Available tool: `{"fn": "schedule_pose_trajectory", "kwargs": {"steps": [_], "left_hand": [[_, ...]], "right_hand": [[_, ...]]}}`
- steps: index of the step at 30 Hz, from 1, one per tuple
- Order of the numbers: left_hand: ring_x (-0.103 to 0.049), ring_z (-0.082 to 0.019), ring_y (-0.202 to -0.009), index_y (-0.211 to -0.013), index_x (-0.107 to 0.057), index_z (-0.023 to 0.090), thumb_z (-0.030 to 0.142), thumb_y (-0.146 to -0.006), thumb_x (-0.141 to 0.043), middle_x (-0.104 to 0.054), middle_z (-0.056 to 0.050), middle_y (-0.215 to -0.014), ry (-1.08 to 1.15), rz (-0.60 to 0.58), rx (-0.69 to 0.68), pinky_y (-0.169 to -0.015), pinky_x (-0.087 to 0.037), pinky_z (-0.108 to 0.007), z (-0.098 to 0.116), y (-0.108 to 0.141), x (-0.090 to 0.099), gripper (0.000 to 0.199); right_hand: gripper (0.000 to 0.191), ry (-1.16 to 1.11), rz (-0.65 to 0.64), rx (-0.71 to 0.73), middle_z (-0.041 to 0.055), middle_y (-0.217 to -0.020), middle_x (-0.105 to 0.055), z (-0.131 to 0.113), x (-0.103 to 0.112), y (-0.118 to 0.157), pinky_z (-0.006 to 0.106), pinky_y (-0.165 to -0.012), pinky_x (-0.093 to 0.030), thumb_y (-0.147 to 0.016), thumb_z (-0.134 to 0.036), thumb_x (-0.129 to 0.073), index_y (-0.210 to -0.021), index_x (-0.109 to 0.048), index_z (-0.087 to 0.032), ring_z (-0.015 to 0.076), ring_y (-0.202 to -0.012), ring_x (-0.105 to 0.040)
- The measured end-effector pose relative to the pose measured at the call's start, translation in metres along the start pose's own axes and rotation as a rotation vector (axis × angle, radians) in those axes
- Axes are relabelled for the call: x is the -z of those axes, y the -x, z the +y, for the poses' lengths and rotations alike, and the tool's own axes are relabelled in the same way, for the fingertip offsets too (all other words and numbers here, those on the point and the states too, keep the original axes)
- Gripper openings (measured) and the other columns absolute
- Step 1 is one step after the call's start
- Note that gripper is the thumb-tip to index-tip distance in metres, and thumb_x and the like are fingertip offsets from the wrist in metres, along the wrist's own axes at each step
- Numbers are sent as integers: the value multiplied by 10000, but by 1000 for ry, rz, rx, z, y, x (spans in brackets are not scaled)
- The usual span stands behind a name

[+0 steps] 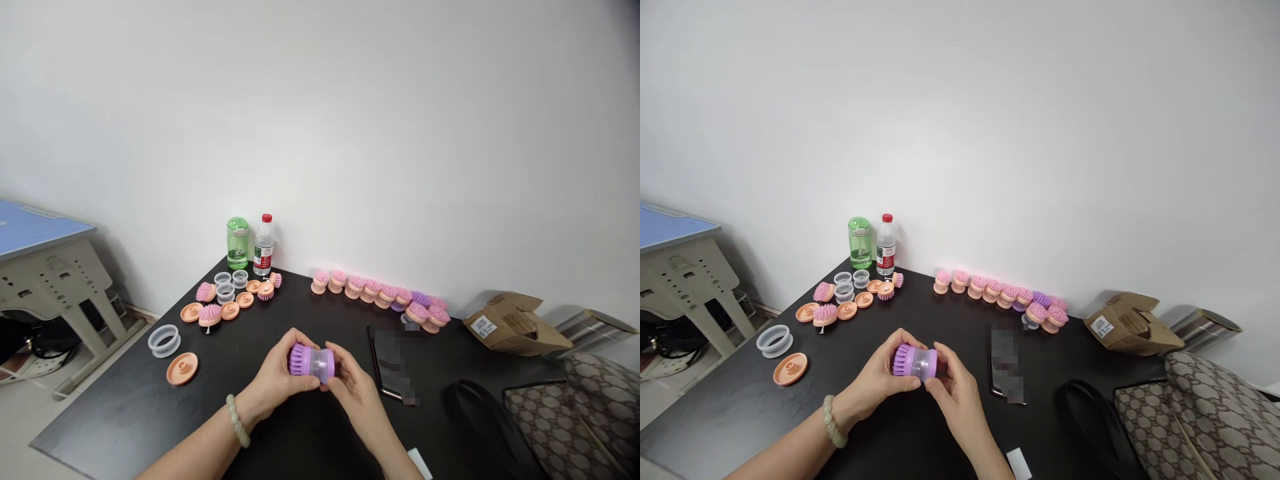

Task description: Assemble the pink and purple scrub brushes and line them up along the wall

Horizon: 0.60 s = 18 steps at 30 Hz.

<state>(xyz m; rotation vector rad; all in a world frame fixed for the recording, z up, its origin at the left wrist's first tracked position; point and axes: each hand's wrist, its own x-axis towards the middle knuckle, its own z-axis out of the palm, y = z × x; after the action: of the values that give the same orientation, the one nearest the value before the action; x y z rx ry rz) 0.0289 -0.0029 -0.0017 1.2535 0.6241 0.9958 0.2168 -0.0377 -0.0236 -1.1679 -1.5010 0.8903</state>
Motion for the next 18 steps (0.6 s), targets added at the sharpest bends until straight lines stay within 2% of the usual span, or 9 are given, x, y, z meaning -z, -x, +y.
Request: {"fn": "schedule_pose_trajectory", "kwargs": {"steps": [2, 4, 6, 8, 10, 11, 14, 16, 18], "left_hand": [[-578, -170, -788, -982, -580, 206, 315, -651, -885, -666, -26, -974, -5, 2, 3, -690, -416, -255, 1, 0, 0, 463], [-575, -175, -785, -978, -582, 207, 297, -651, -879, -662, -29, -979, -36, -10, -8, -688, -419, -260, 2, 1, -1, 451], [-578, -186, -799, -975, -598, 207, 251, -650, -870, -658, -40, -1011, -133, -28, -57, -694, -428, -269, 4, 1, -1, 426], [-592, -206, -854, -956, -624, 206, 193, -686, -832, -658, -54, -1050, -282, -57, -152, -749, -443, -288, 5, 2, -2, 341], [-605, -224, -925, -935, -641, 205, 155, -739, -775, -661, -64, -1072, -400, -87, -244, -825, -444, -308, 6, 3, -4, 243], [-608, -232, -952, -932, -642, 205, 147, -750, -759, -661, -66, -1080, -427, -93, -264, -849, -441, -314, 5, 3, -4, 224], [-608, -230, -911, -968, -617, 203, 178, -701, -793, -655, -62, -1058, -423, -33, -193, -789, -452, -308, 2, 2, -6, 321], [-590, -210, -837, -979, -592, 198, 213, -661, -823, -650, -51, -1022, -405, 29, -116, -728, -446, -294, 1, 1, -6, 393], [-566, -185, -782, -971, -571, 193, 248, -653, -832, -644, -33, -974, -380, 66, -66, -692, -434, -280, 0, -1, -5, 415]], "right_hand": [[572, 39, 34, 46, 145, -1220, -696, 0, 0, 0, 367, -814, -613, -843, -565, -684, -1288, -617, -211, 283, -1037, -718], [499, 114, 60, 64, 127, -1163, -717, 0, -2, 1, 347, -818, -606, -858, -550, -669, -1224, -661, -211, 269, -1005, -722], [451, 161, 72, 10, 80, -900, -750, 0, -5, 2, 297, -677, -600, -894, -595, -589, -1071, -708, -198, 221, -766, -733], [541, 145, 60, -135, 17, -591, -659, 3, -7, 4, 244, -474, -518, -923, -669, -470, -861, -700, -183, 160, -479, -628], [666, 64, 27, -288, -12, -450, -558, 7, -8, 4, 221, -367, -420, -919, -742, -369, -728, -653, -171, 127, -346, -516], [709, 17, 11, -330, -4, -446, -562, 10, -7, 4, 222, -364, -415, -915, -765, -334, -730, -654, -160, 127, -339, -513], [743, -60, 32, -270, 77, -697, -729, 12, -3, 1, 282, -524, -550, -911, -773, -344, -1029, -703, -133, 174, -506, -660], [692, -70, 69, -166, 121, -998, -767, 8, 0, 0, 334, -740, -600, -884, -746, -474, -1236, -650, -177, 236, -808, -747], [677, -91, 71, -112, 134, -1197, -721, 2, 0, -1, 357, -878, -584, -829, -704, -614, -1295, -622, -213, 281, -1069, -705]]}}
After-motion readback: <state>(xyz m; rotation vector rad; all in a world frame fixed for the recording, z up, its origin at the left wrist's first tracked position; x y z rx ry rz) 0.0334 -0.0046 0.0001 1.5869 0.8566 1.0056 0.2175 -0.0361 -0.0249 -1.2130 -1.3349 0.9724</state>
